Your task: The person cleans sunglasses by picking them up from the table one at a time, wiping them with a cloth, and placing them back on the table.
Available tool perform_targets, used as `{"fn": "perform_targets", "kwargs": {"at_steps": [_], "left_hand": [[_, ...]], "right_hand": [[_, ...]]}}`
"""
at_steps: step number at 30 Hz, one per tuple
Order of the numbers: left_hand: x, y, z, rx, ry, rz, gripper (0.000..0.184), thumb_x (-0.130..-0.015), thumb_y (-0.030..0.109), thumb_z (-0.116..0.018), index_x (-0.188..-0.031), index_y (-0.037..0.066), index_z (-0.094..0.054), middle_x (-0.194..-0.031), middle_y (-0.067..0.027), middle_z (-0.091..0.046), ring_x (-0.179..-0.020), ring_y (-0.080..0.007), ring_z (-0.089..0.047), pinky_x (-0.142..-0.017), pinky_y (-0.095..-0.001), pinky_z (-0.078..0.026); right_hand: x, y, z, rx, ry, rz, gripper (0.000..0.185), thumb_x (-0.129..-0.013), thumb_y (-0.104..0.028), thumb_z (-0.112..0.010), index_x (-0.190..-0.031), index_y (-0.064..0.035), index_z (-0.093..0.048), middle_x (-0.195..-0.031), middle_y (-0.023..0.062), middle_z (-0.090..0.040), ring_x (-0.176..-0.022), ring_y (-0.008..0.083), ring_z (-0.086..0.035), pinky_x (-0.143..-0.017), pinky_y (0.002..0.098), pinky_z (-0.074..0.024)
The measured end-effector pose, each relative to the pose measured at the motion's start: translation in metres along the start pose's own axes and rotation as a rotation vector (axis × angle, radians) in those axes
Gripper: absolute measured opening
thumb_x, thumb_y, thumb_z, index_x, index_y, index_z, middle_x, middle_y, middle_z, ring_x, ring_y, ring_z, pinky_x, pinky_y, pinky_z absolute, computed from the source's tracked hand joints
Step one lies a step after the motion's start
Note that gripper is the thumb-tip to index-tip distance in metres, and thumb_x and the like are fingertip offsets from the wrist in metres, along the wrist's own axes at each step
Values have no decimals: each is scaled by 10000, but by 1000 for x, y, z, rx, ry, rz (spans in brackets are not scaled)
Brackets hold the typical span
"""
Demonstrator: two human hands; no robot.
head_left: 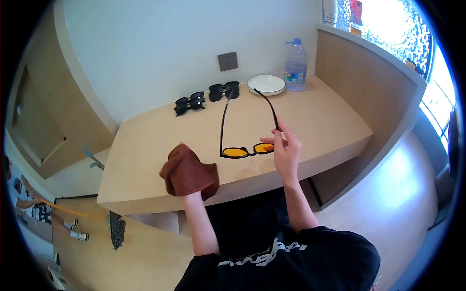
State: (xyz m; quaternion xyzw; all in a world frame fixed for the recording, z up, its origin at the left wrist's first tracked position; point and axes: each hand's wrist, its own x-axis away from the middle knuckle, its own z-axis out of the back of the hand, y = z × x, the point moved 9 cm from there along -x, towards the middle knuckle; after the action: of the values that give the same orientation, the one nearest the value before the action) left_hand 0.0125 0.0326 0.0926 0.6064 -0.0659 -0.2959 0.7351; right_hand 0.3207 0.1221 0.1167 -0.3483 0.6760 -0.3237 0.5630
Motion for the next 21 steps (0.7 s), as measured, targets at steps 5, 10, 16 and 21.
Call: {"fn": "perform_targets", "kwargs": {"at_steps": [5, 10, 16, 21], "left_hand": [[17, 55, -3, -1047, -48, -362, 661, -600, 382, -829, -965, -108, -575, -838, -213, -656, -812, -335, -684, -609, -381, -559], [5, 3, -8, -495, -36, -202, 359, -803, 257, -721, -1076, 45, -623, -1020, -82, -689, -920, -220, -685, -806, -348, -545], [62, 89, -40, -404, -374, -592, 227, -870, 181, -637, -1038, 35, -592, -998, -128, -642, -934, -260, -667, -735, -377, -548], [63, 46, -50, 977, -575, -180, 167, -845, 143, -625, -962, 25, -609, -908, -116, -646, -860, -229, -663, -706, -361, -546]], "right_hand": [[0, 11, 7, -28, -48, -81, 380, -1006, -18, -451, -1378, -18, -527, -1086, 144, -564, -850, 270, -737, -661, 278, -590], [1, 14, -1, -30, -52, -259, 401, -1010, -47, -457, -1409, -34, -504, -1110, 152, -570, -874, 276, -736, -666, 289, -593], [7, 21, -23, 100, -126, -220, 376, -1004, -43, -471, -1374, -6, -528, -1127, 154, -580, -861, 260, -735, -612, 274, -598], [12, -3, -35, 108, -145, -131, 367, -995, -37, -491, -1357, -3, -544, -1140, 164, -601, -885, 236, -725, -590, 262, -584]]}}
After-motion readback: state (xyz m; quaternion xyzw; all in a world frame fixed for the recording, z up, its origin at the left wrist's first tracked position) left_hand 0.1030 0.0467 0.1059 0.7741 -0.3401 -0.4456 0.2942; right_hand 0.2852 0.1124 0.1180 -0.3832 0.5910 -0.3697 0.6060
